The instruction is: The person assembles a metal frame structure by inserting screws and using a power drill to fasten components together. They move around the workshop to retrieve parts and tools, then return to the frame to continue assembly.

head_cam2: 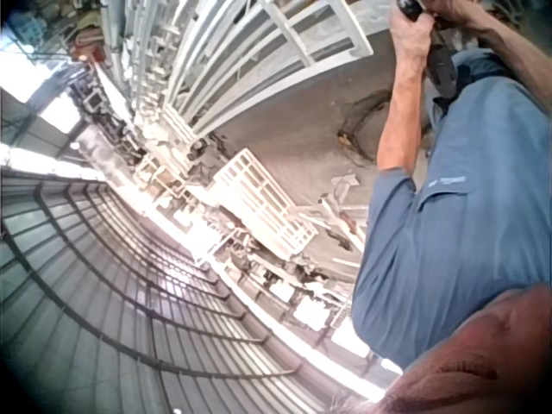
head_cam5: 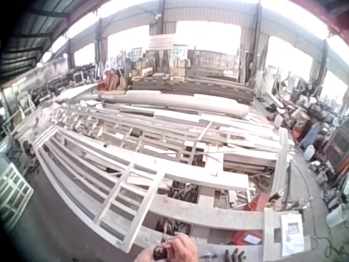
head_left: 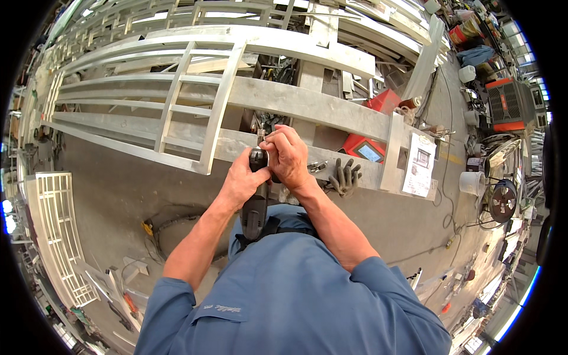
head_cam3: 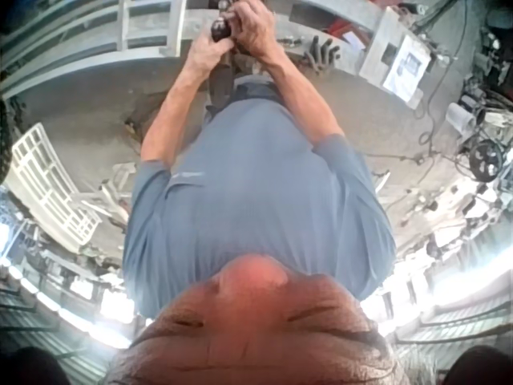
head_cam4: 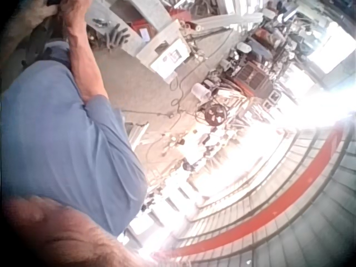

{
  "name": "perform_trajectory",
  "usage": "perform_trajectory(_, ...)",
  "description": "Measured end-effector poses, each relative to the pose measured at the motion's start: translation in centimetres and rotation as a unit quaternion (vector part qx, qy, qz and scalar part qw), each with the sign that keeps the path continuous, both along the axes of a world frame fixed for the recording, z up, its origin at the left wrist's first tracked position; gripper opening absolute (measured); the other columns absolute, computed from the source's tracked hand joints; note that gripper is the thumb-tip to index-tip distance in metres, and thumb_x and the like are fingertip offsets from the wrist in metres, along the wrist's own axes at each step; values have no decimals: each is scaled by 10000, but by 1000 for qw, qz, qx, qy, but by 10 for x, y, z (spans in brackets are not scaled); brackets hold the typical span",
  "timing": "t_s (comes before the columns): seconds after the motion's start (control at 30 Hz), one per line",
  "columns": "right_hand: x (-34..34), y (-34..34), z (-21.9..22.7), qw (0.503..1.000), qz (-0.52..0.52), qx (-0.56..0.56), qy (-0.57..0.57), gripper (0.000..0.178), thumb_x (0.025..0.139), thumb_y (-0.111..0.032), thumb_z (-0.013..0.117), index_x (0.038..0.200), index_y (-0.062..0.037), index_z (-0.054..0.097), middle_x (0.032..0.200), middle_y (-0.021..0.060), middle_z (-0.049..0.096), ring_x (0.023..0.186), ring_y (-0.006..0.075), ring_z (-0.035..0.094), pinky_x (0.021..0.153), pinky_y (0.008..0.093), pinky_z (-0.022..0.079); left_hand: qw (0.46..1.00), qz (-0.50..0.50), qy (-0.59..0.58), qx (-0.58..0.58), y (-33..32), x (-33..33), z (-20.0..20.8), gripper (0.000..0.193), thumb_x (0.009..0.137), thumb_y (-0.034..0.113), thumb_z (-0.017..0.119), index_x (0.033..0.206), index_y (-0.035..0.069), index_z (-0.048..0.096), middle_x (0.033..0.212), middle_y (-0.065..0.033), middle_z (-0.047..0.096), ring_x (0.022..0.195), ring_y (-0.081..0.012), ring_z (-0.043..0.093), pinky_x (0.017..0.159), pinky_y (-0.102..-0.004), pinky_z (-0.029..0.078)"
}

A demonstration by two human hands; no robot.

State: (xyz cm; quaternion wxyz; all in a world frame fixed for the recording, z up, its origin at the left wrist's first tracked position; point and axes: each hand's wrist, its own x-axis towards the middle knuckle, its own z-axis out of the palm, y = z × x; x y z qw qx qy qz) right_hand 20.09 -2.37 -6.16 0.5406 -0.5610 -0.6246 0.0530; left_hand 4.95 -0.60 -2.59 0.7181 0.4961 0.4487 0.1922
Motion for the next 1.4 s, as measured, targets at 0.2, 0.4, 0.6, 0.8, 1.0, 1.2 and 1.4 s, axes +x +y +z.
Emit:
perform_trajectory(0.2, -5, -2, -1, 998, 17, -37, 38, 89, 848, -62, 720, 865, -38, 636, 812, 85, 669, 833, 322, 660, 884, 432, 566, 1000, 21, 0, -19, 4, -2, 1, 265, 815, 69, 648, 1051, -12, 558, 802, -58, 609, 703, -145, 625, 637, -308, 511)
perform_trajectory(0.4, 5, -2, -7, 997, 64, -18, -27, 126, 813, -64, 731, 883, -38, 630, 865, 118, 627, 884, 344, 630, 945, 468, 520, 999, 10, -6, -41, 6, -6, -9, 256, 809, 61, 664, 1037, -7, 569, 827, -52, 615, 700, -147, 627, 639, -307, 514)
perform_trajectory(0.6, 1, 0, -7, 998, 55, 1, -33, 139, 805, -47, 727, 914, -39, 640, 822, 107, 599, 863, 324, 630, 958, 477, 522, 999, 24, 26, -8, 0, -2, -4, 224, 820, 66, 679, 1019, 9, 591, 842, -40, 628, 710, -136, 626, 637, -295, 505)
perform_trajectory(0.8, 5, -3, -7, 996, 77, 14, -30, 139, 799, -34, 722, 899, -30, 625, 821, 104, 585, 815, 318, 629, 966, 478, 534, 999, 31, 17, -17, -1, -2, 0, 230, 787, 47, 668, 981, -27, 569, 775, -58, 614, 677, -146, 622, 616, -307, 504)
perform_trajectory(1.0, 4, 2, -14, 998, 54, 18, -27, 147, 785, -35, 726, 877, -24, 611, 804, 114, 568, 807, 326, 620, 955, 470, 536, 999, 34, -2, -9, -2, 1, -3, 227, 786, 40, 656, 987, -27, 572, 776, -55, 615, 679, -147, 624, 625, -304, 503)
perform_trajectory(1.2, -2, 3, -11, 1000, 24, 9, 6, 92, 831, -24, 689, 838, -31, 597, 750, 112, 582, 721, 334, 612, 909, 464, 568, 999, 33, 11, -9, -2, 2, -5, 243, 777, 29, 645, 1002, -35, 576, 808, -69, 631, 688, -146, 625, 620, -307, 504)
perform_trajectory(1.4, -5, 2, -12, 999, 3, -13, 32, 64, 851, -22, 671, 832, -48, 616, 738, 104, 594, 708, 338, 625, 885, 451, 576, 999, 42, 11, -21, -2, 3, -8, 273, 763, 19, 638, 1022, -44, 576, 804, -71, 638, 687, -151, 628, 620, -310, 507)
